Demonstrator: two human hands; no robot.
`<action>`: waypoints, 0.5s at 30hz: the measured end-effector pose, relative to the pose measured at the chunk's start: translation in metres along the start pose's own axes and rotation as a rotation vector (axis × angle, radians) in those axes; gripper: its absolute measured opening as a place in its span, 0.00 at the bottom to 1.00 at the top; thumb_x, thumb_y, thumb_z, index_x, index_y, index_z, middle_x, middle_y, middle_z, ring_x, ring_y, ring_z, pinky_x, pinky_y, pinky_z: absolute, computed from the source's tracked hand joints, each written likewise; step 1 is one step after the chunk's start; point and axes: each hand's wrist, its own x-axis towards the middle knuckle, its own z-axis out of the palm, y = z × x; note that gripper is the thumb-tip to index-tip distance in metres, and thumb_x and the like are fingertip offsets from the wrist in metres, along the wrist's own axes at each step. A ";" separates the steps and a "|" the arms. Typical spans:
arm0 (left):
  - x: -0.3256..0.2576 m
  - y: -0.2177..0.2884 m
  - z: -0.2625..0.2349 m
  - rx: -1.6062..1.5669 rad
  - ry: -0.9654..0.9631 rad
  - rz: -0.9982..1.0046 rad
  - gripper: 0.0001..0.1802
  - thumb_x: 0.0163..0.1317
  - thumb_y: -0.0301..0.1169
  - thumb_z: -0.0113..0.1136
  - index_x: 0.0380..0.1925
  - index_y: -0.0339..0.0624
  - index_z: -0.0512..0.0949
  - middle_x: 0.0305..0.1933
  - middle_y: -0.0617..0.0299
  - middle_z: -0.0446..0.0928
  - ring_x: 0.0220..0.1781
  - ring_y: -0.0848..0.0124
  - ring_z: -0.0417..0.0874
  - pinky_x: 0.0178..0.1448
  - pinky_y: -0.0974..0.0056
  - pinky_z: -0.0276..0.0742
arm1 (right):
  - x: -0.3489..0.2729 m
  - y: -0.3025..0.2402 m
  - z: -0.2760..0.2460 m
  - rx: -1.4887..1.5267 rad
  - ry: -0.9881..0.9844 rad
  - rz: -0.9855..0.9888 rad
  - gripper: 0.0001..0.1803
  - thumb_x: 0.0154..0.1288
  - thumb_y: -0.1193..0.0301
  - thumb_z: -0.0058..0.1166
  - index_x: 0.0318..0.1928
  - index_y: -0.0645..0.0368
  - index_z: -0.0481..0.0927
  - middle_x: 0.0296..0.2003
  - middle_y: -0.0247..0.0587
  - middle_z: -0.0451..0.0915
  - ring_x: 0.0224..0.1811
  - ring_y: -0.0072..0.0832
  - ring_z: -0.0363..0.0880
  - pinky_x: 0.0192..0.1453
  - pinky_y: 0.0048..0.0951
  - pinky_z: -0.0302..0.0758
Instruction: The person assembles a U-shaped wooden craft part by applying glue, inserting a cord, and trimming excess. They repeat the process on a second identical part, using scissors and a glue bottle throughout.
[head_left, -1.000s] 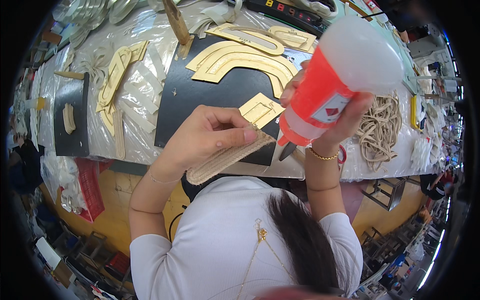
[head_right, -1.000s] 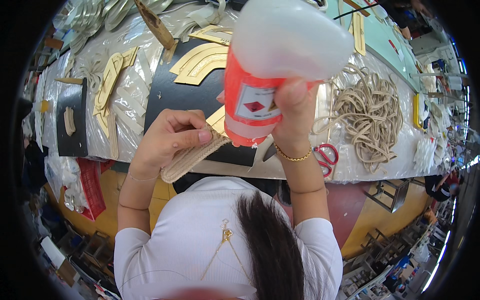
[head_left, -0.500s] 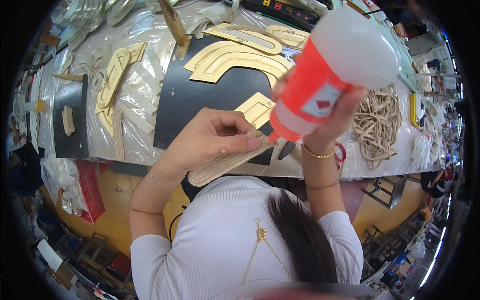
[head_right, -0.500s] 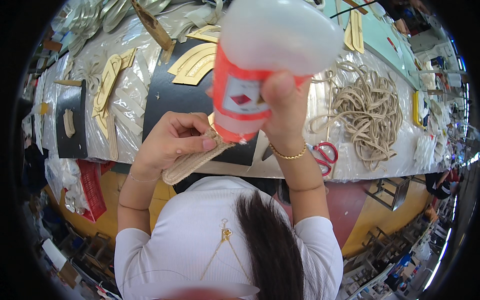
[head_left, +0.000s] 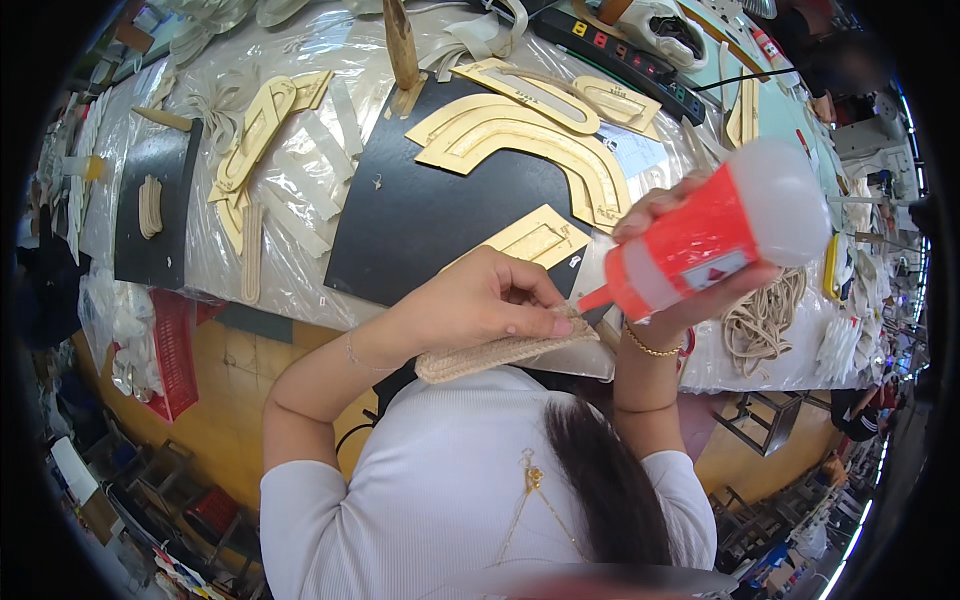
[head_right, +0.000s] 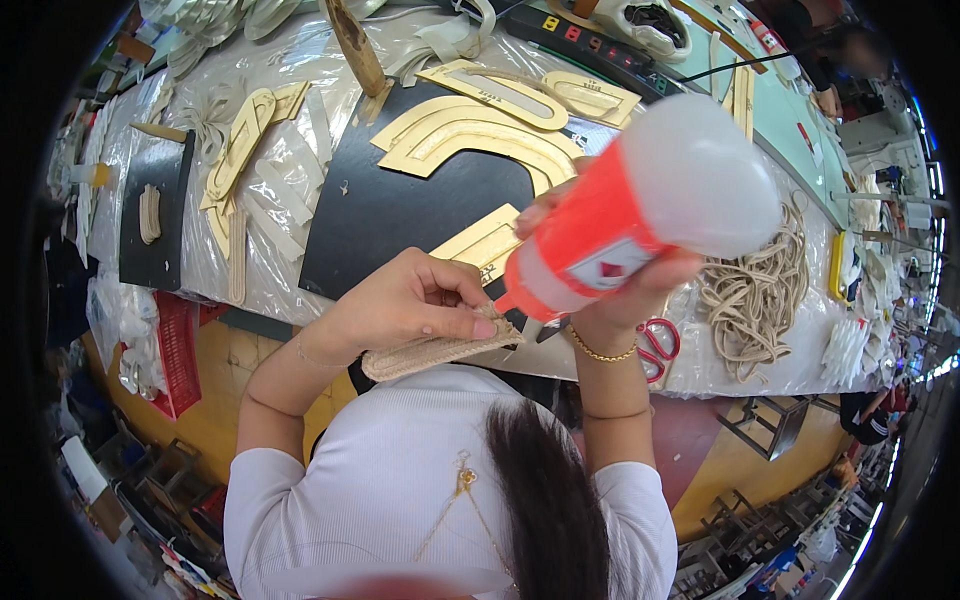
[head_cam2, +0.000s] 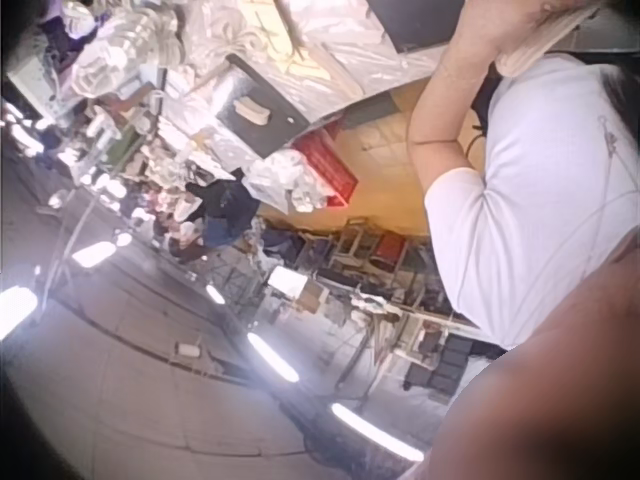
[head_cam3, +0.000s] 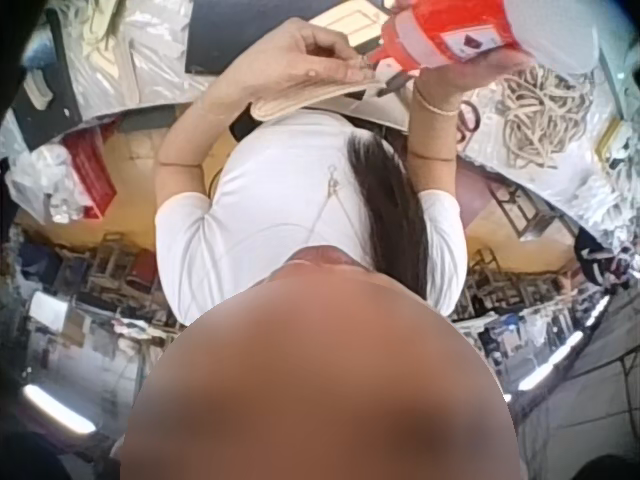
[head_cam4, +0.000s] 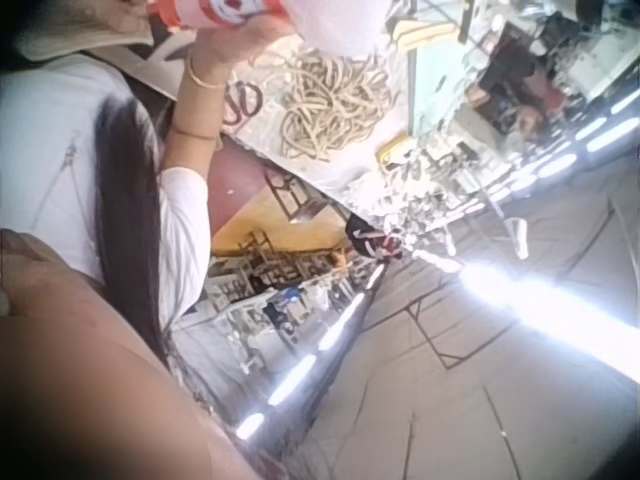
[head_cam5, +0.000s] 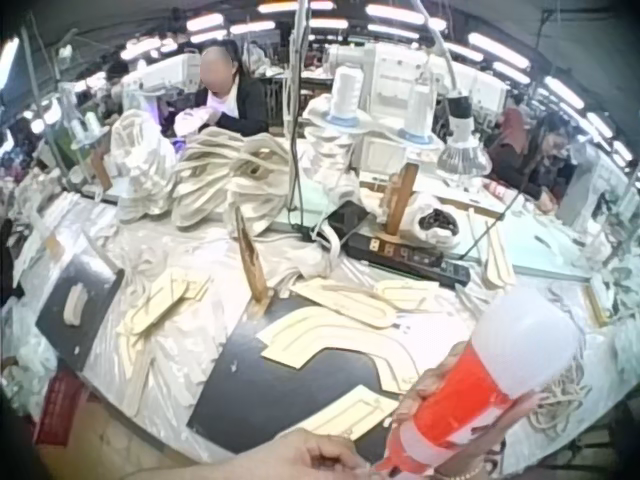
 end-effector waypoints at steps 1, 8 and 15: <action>0.000 0.000 -0.001 0.013 0.017 -0.023 0.09 0.59 0.27 0.74 0.36 0.32 0.86 0.35 0.65 0.80 0.37 0.82 0.77 0.43 0.73 0.72 | 0.002 0.001 0.001 -0.040 -0.032 -0.010 0.59 0.51 0.22 0.52 0.64 0.65 0.67 0.46 0.50 0.81 0.43 0.43 0.83 0.45 0.42 0.81; -0.028 -0.025 -0.042 0.276 0.234 0.256 0.10 0.62 0.29 0.70 0.41 0.35 0.86 0.39 0.64 0.82 0.40 0.78 0.79 0.47 0.70 0.75 | 0.024 0.007 -0.004 -0.524 0.235 -0.247 0.58 0.55 0.35 0.64 0.74 0.59 0.58 0.63 0.54 0.75 0.64 0.50 0.77 0.68 0.50 0.76; -0.127 -0.083 -0.148 0.398 1.355 0.255 0.12 0.62 0.29 0.70 0.41 0.33 0.81 0.36 0.63 0.82 0.39 0.77 0.80 0.45 0.70 0.77 | 0.003 -0.013 -0.039 -0.582 0.194 -0.077 0.57 0.55 0.40 0.69 0.75 0.59 0.57 0.67 0.55 0.69 0.64 0.45 0.75 0.67 0.44 0.77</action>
